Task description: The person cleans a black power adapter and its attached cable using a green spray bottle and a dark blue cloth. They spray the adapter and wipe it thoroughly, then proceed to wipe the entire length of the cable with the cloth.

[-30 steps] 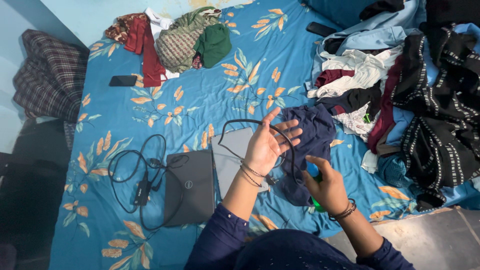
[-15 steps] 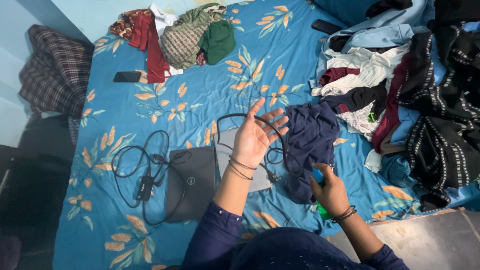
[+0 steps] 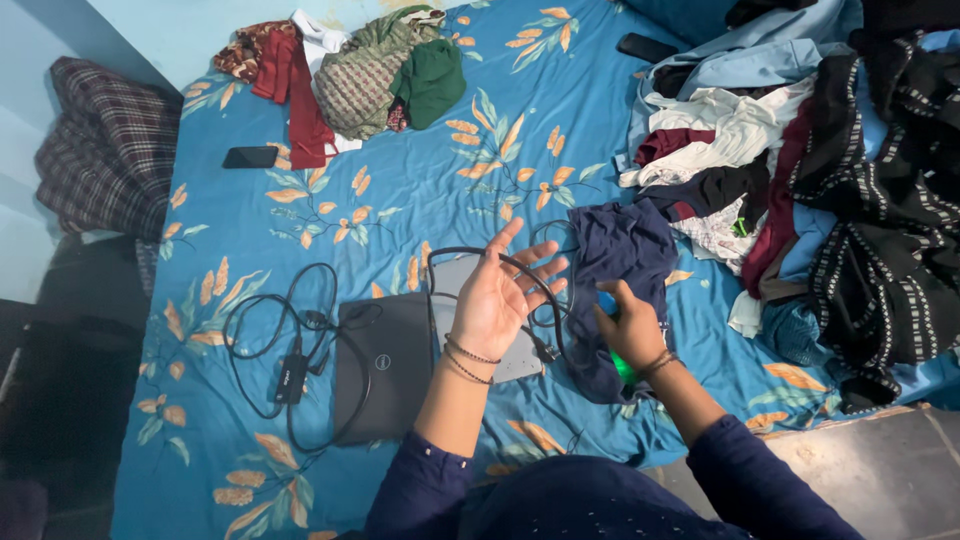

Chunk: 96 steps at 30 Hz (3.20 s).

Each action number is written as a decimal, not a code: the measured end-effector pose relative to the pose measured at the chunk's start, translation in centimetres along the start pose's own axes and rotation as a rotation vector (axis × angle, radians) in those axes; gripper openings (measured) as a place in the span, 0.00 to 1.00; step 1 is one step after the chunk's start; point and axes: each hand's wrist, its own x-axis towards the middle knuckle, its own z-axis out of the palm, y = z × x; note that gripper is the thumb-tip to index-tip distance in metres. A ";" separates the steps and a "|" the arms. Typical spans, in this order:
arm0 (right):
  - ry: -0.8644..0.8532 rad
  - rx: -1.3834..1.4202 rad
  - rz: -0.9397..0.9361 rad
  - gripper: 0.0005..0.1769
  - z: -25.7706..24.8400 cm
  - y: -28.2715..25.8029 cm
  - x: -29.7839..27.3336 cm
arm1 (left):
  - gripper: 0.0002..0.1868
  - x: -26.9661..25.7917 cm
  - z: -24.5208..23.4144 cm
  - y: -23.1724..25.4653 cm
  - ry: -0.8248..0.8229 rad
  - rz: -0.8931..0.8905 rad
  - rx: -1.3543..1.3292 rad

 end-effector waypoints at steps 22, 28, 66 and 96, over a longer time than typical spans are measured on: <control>0.055 -0.081 0.037 0.19 5.0 6.6 4.3 | 0.28 -4.6 0.0 3.1 0.133 0.070 -0.014; 0.011 -0.065 0.110 0.18 8.1 11.2 6.5 | 0.28 -5.6 0.6 2.9 0.097 0.089 -0.057; -0.531 0.793 0.269 0.13 5.9 1.4 -4.2 | 0.14 -1.7 -15.2 -8.9 0.647 -0.348 0.324; -0.553 0.788 0.410 0.28 1.6 -4.3 2.5 | 0.35 -3.4 -8.2 -5.6 0.052 0.013 1.064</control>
